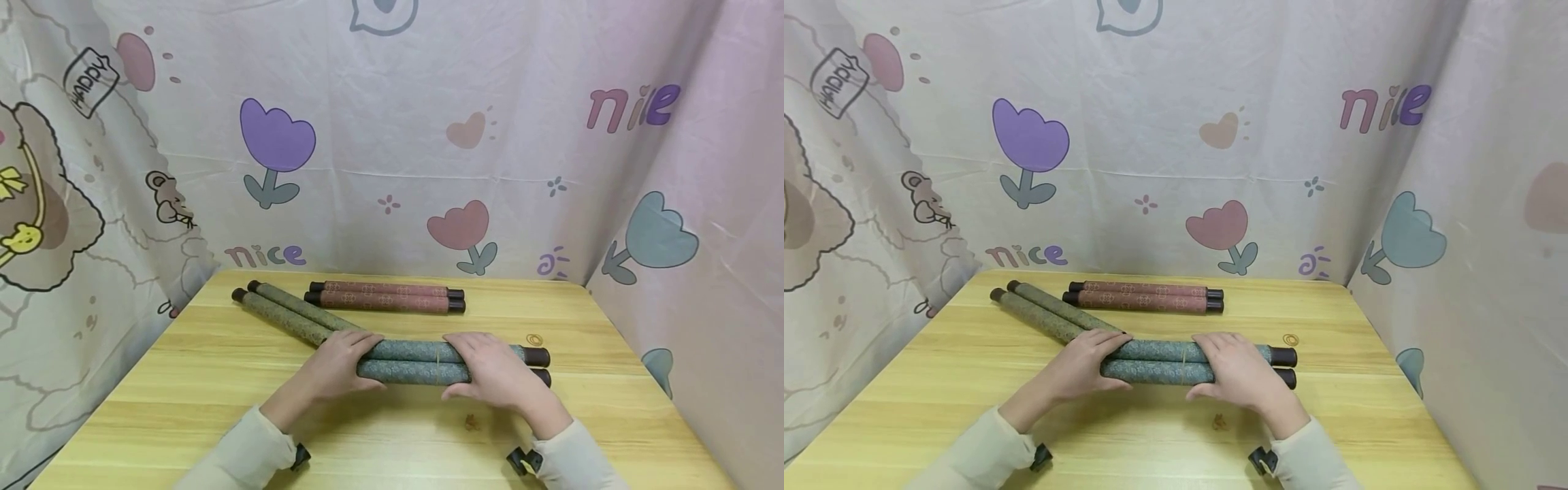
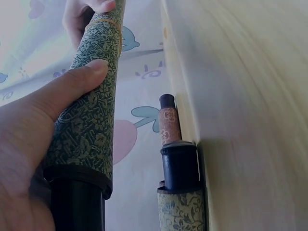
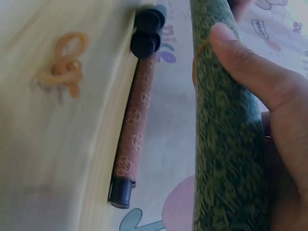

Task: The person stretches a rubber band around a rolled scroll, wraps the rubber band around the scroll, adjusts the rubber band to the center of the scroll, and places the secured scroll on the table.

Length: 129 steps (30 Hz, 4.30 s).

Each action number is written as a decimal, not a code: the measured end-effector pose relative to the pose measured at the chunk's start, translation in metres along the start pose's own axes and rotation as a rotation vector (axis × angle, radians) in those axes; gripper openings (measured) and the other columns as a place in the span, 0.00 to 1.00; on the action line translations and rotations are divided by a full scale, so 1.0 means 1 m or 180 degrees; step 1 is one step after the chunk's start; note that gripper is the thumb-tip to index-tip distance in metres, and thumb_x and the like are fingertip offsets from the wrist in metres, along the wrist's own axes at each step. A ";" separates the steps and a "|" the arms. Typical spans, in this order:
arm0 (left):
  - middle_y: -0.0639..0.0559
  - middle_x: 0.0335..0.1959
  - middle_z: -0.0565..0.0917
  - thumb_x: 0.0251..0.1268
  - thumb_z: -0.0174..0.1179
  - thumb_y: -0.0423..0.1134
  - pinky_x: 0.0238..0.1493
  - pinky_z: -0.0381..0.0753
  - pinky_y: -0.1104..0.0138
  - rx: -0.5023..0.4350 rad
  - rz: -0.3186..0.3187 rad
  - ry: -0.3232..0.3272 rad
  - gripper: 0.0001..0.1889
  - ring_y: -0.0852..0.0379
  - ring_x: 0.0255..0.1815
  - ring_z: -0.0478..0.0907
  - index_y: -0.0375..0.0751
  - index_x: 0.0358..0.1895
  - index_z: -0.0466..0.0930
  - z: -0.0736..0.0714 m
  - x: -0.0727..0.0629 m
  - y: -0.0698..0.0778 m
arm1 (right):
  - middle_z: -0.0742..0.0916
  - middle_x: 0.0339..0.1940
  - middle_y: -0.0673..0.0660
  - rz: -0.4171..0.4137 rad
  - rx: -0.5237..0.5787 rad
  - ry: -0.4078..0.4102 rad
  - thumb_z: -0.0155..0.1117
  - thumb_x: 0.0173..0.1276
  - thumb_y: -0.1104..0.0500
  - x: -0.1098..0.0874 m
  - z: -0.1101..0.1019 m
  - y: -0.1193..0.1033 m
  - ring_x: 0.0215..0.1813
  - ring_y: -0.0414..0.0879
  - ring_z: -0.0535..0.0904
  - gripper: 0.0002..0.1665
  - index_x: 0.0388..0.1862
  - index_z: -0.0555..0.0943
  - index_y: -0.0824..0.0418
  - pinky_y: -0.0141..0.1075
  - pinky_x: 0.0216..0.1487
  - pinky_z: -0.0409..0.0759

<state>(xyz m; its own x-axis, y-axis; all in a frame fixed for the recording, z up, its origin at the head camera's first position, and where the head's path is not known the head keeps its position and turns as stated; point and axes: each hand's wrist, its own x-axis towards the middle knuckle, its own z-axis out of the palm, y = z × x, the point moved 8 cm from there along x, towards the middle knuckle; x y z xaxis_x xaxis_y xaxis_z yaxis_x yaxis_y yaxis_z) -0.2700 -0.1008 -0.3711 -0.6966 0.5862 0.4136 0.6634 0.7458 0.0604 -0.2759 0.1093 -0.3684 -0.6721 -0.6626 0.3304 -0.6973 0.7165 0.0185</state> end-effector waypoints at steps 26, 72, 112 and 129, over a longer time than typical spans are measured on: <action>0.45 0.57 0.81 0.47 0.73 0.63 0.60 0.73 0.47 -0.0121 0.0112 -0.0008 0.42 0.41 0.58 0.76 0.41 0.63 0.76 0.006 0.002 0.014 | 0.83 0.57 0.62 -0.0514 -0.0280 0.0324 0.67 0.53 0.27 0.009 0.007 -0.036 0.57 0.56 0.80 0.55 0.65 0.73 0.66 0.49 0.60 0.76; 0.39 0.62 0.76 0.49 0.71 0.62 0.62 0.70 0.43 -0.0454 -0.0413 -0.0631 0.44 0.38 0.61 0.73 0.37 0.66 0.73 0.018 -0.012 -0.036 | 0.80 0.60 0.60 0.0094 -0.0081 -0.0201 0.68 0.55 0.31 -0.042 0.011 0.056 0.57 0.59 0.78 0.51 0.69 0.72 0.60 0.56 0.58 0.75; 0.40 0.64 0.74 0.47 0.72 0.63 0.63 0.71 0.48 -0.0626 -0.0568 -0.1490 0.47 0.40 0.63 0.72 0.39 0.68 0.69 0.051 -0.026 -0.040 | 0.80 0.59 0.59 0.0236 0.0398 -0.0773 0.69 0.55 0.31 -0.050 0.042 0.052 0.58 0.59 0.77 0.48 0.66 0.73 0.62 0.56 0.59 0.74; 0.41 0.67 0.71 0.50 0.69 0.63 0.66 0.67 0.48 -0.0652 -0.0605 -0.1508 0.47 0.40 0.66 0.68 0.41 0.71 0.67 0.049 -0.029 -0.041 | 0.79 0.60 0.62 0.0276 0.0469 -0.0753 0.68 0.54 0.31 -0.053 0.038 0.053 0.60 0.62 0.76 0.51 0.67 0.73 0.63 0.58 0.60 0.73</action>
<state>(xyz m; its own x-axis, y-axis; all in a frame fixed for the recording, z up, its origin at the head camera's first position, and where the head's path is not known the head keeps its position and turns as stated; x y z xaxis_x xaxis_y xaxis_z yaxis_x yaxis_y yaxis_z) -0.2904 -0.1327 -0.4303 -0.8247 0.5608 -0.0733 0.5206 0.8033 0.2894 -0.2864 0.1739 -0.4209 -0.7582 -0.6450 0.0951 -0.6516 0.7449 -0.1432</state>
